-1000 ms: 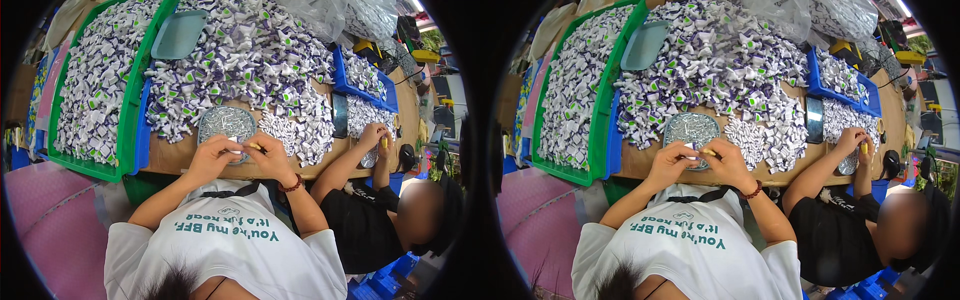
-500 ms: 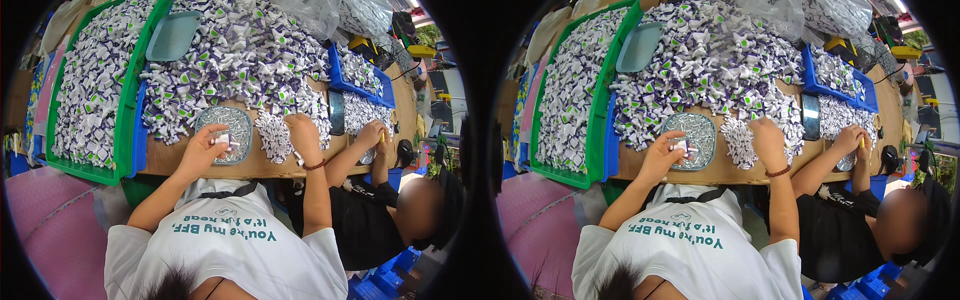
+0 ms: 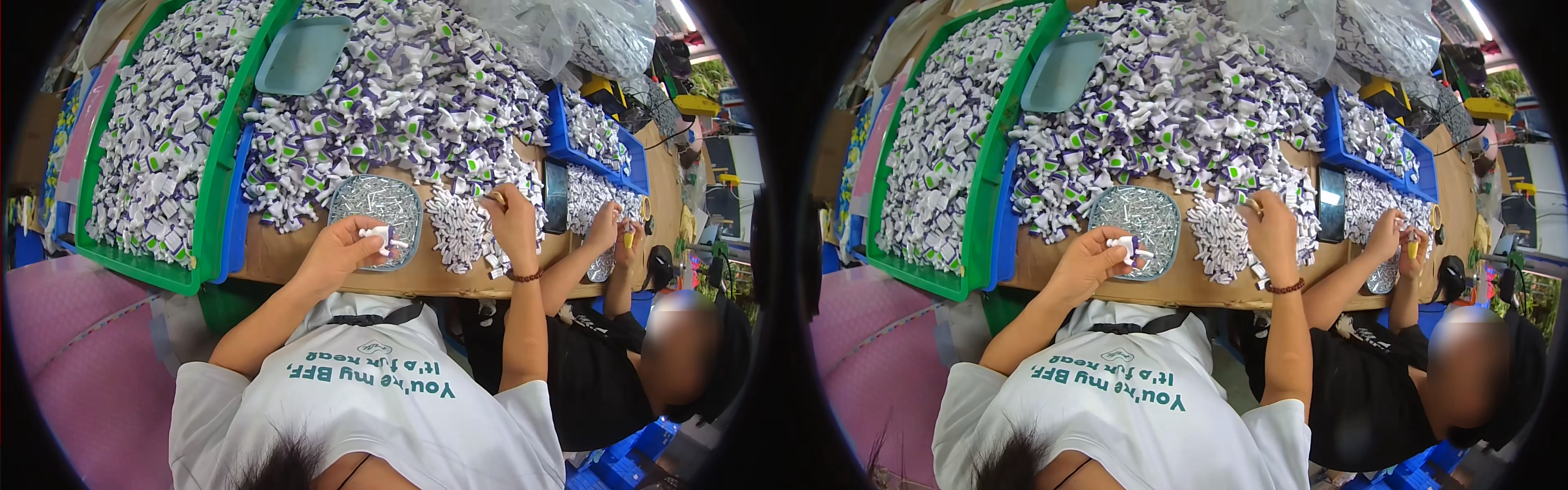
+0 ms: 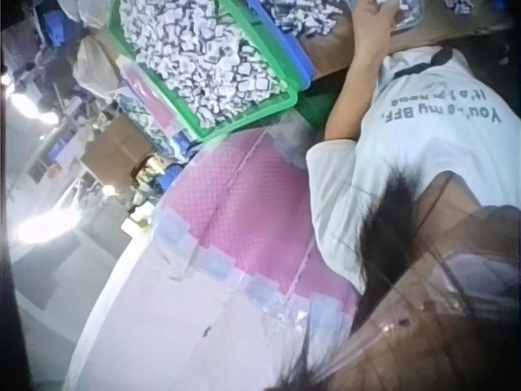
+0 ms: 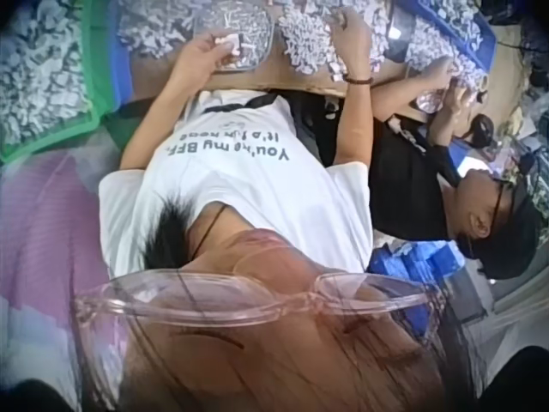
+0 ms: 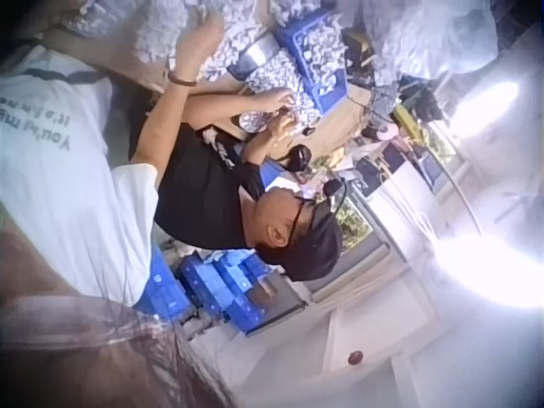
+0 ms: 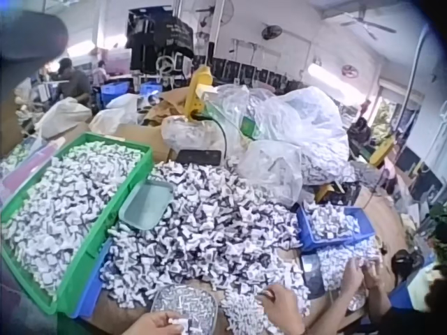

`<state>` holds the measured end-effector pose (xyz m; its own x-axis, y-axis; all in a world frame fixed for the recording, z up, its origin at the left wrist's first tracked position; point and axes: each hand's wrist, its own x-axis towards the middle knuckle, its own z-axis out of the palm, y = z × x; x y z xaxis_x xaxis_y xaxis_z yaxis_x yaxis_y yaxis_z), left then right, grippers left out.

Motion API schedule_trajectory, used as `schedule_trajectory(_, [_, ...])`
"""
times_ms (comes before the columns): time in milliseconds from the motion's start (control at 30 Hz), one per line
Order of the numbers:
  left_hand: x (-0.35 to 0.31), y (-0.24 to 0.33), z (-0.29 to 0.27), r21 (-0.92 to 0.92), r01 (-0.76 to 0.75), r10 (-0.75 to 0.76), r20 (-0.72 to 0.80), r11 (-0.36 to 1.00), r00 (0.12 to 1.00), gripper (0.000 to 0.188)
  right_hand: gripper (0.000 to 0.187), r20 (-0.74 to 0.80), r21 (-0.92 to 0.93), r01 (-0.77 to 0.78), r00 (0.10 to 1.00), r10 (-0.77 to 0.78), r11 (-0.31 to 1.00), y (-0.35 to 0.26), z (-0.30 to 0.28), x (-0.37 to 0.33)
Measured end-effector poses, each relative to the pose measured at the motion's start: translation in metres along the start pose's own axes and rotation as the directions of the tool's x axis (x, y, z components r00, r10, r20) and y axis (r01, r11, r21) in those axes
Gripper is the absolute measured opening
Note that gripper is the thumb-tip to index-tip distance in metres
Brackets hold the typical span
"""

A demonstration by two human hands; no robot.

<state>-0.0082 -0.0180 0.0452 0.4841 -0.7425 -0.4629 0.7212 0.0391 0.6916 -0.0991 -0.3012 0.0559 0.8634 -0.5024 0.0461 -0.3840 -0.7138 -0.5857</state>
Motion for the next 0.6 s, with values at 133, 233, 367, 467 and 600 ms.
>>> schedule_trajectory(133, [-0.001, 0.004, 0.003, -0.016, 0.016, -0.016, 0.011, 1.000, 1.000, 0.021, 0.014, 0.223, 0.720, -0.228, 0.970, 0.091, 0.655, -0.053, 0.027, -0.020])
schedule_trajectory(233, [-0.003, 0.005, 0.002, -0.027, 0.017, -0.016, 0.016, 0.999, 1.000, 0.019, 0.018, 0.340, 0.769, -0.347, 0.933, 0.117, 0.536, -0.079, 0.043, -0.035])
schedule_trajectory(367, [-0.005, 0.005, 0.003, -0.070, 0.018, -0.019, -0.011, 0.997, 1.000, 0.017, 0.015, 0.404, 0.837, -0.407, 0.910, 0.088, 0.366, -0.083, 0.054, -0.046])
schedule_trajectory(467, [-0.004, 0.003, 0.000, -0.095, 0.007, -0.010, -0.031, 0.995, 0.999, 0.016, 0.014, 0.392, 0.838, -0.392, 0.916, 0.081, 0.378, -0.085, 0.058, -0.051])
schedule_trajectory(600, [-0.005, 0.002, 0.000, -0.103, 0.008, -0.012, -0.037, 0.995, 0.999, 0.015, 0.013, 0.377, 0.835, -0.375, 0.923, 0.077, 0.403, -0.084, 0.058, -0.053])
